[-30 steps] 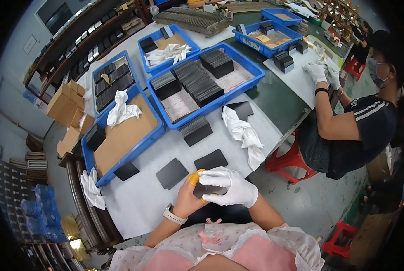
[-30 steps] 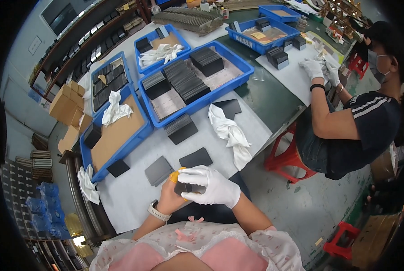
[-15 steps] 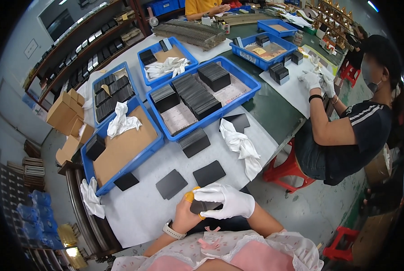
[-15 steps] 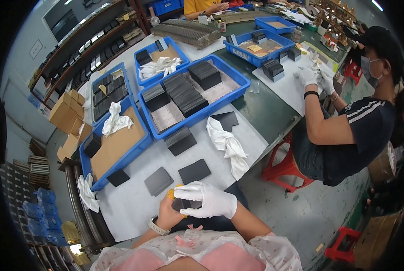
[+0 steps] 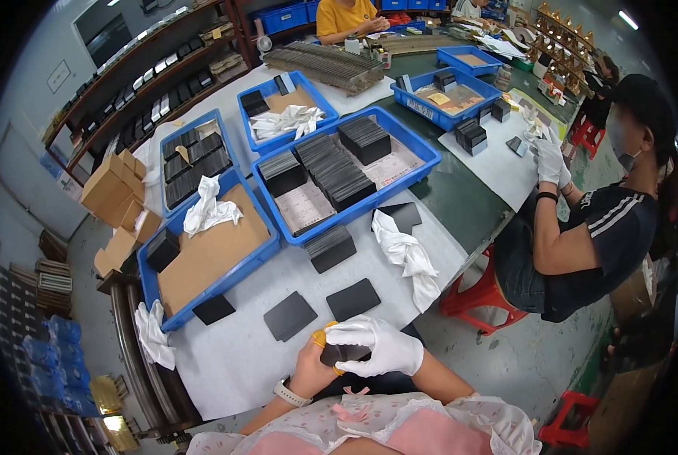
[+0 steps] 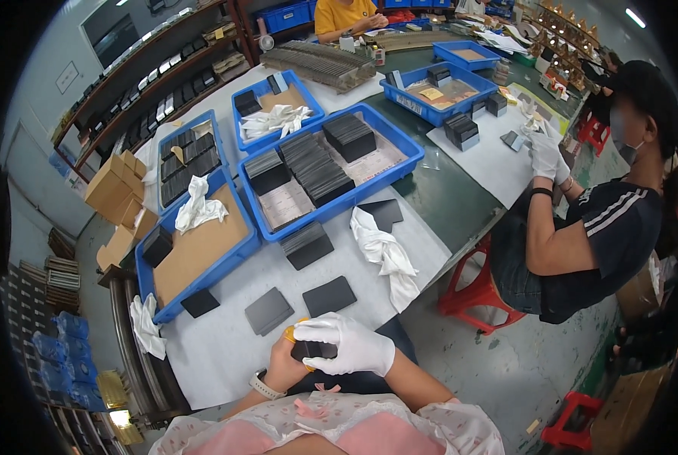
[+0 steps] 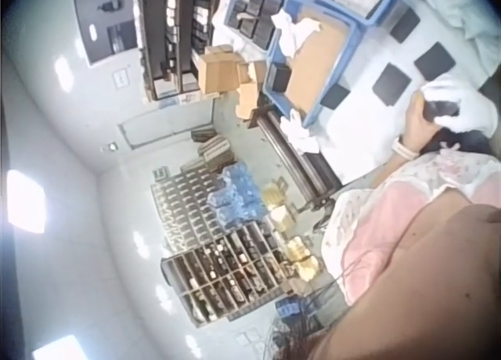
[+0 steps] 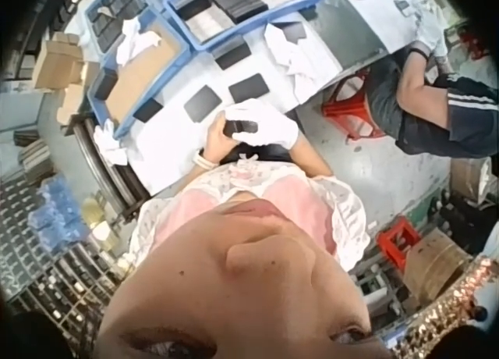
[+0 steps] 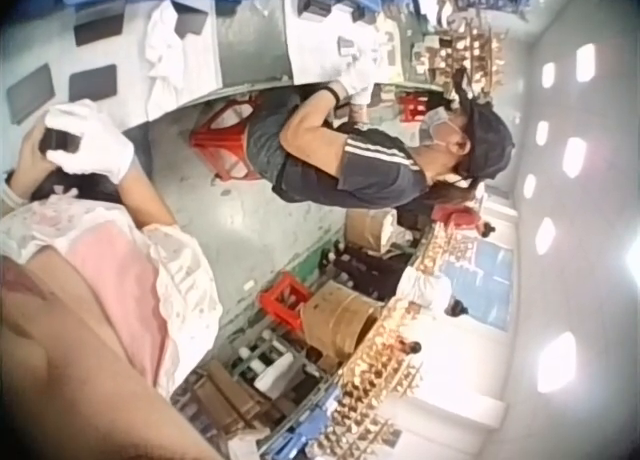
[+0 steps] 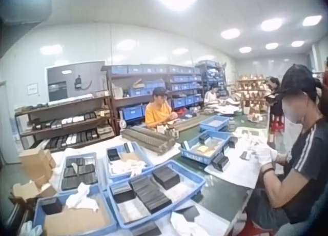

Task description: Clean and inspect rectangular metal or composite plates using a cloth at a workbench.

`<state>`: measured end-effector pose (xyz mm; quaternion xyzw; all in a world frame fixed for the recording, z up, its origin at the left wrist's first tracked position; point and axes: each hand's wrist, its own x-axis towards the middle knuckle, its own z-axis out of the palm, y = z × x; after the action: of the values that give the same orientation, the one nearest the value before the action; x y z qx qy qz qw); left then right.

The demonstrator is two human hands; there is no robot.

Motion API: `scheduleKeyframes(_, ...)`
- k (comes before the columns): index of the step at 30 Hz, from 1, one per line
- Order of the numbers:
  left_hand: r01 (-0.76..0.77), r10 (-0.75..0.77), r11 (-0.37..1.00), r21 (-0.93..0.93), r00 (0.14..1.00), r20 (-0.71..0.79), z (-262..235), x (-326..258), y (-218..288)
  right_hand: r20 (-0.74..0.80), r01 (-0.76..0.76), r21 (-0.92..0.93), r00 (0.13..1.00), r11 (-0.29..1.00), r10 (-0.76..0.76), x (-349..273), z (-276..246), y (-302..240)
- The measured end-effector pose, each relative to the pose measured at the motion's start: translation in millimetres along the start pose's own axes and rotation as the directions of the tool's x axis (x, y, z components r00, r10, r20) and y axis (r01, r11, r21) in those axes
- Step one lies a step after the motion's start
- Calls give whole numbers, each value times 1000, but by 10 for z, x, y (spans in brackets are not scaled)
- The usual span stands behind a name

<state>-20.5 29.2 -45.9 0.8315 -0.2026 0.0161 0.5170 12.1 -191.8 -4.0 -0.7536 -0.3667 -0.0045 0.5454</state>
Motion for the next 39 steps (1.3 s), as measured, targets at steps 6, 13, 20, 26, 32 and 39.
scheduleKeyframes(6,-10,10,1000,-5,1000,27,-14,-36,-18,-14,-13,-58,1000,998,12,-56,55,-34)
scheduleKeyframes(13,19,-22,997,73,999,44,-1,-23,-5,-15,-164,178,986,970,169,-254,-70,-39)
scheduleKeyframes(20,-63,63,986,151,998,7,71,154,79,-189,-280,282,922,918,339,-433,-14,-20)
scheduleKeyframes(26,-111,132,942,316,990,-47,-9,562,194,-561,-249,587,561,770,609,-335,179,57)
scheduleKeyframes(32,-49,53,904,426,999,1,-5,864,113,-647,-301,566,415,767,640,-481,14,179)
scheduleKeyframes(39,-47,43,869,493,999,19,44,883,278,-723,-414,400,406,817,559,-436,-11,146)
